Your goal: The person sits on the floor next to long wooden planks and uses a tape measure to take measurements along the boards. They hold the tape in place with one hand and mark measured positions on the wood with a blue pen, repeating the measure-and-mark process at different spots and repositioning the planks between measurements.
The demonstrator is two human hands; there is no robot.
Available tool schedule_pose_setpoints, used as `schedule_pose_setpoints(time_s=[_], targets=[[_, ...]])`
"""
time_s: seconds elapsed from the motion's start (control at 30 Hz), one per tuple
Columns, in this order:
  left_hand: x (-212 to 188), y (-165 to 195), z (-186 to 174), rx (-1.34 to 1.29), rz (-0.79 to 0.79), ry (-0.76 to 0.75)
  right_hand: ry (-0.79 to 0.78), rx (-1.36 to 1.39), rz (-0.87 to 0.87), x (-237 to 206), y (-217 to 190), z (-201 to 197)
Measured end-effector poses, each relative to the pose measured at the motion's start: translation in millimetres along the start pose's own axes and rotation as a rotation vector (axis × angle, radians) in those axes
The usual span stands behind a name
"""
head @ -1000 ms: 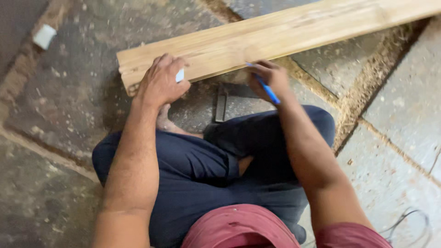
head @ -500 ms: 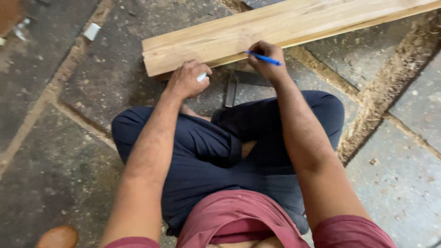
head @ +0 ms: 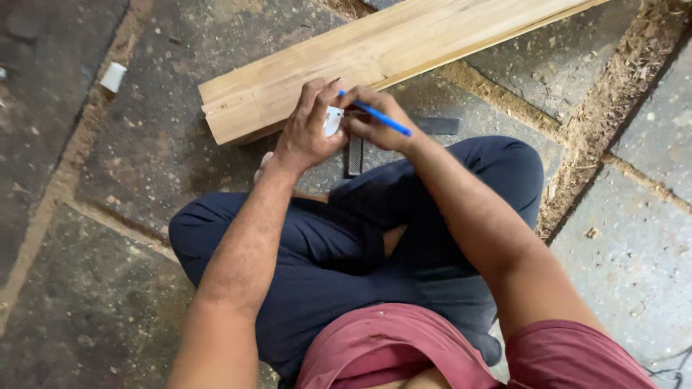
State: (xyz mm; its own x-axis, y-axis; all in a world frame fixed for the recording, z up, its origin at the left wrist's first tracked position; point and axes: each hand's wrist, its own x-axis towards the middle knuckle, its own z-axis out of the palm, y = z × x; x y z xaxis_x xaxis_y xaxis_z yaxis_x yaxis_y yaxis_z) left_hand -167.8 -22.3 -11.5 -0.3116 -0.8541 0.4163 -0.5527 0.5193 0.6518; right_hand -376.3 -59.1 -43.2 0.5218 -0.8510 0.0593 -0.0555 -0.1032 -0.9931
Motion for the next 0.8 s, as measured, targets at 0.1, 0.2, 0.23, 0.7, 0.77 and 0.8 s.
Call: schedule_pose_setpoints(time_s=[0.1, 0.2, 0.23, 0.7, 0.77, 0.8], targets=[[2, -12, 3, 0.060, -0.009, 0.069, -0.004, -0.188, -0.028, 8, -7, -5], [8, -36, 1, 0.291, -0.189, 0.070, 0.121, 0.044, 0.431, 32, 2, -54], [11, -44, 3, 0.382, -0.281, 0.050, 0.111, -0.090, 0.176, 41, 7, -76], [9, -83, 29, 0.558, -0.342, 0.006, 0.148, -0.418, -0.026, 67, 26, -90], [10, -81, 27, 0.511, -0.323, 0.029, 0.117, -0.409, -0.072, 68, 27, -93], [11, -79, 26, 0.493, -0.321, 0.034, 0.143, -0.389, -0.093, 68, 28, -94]])
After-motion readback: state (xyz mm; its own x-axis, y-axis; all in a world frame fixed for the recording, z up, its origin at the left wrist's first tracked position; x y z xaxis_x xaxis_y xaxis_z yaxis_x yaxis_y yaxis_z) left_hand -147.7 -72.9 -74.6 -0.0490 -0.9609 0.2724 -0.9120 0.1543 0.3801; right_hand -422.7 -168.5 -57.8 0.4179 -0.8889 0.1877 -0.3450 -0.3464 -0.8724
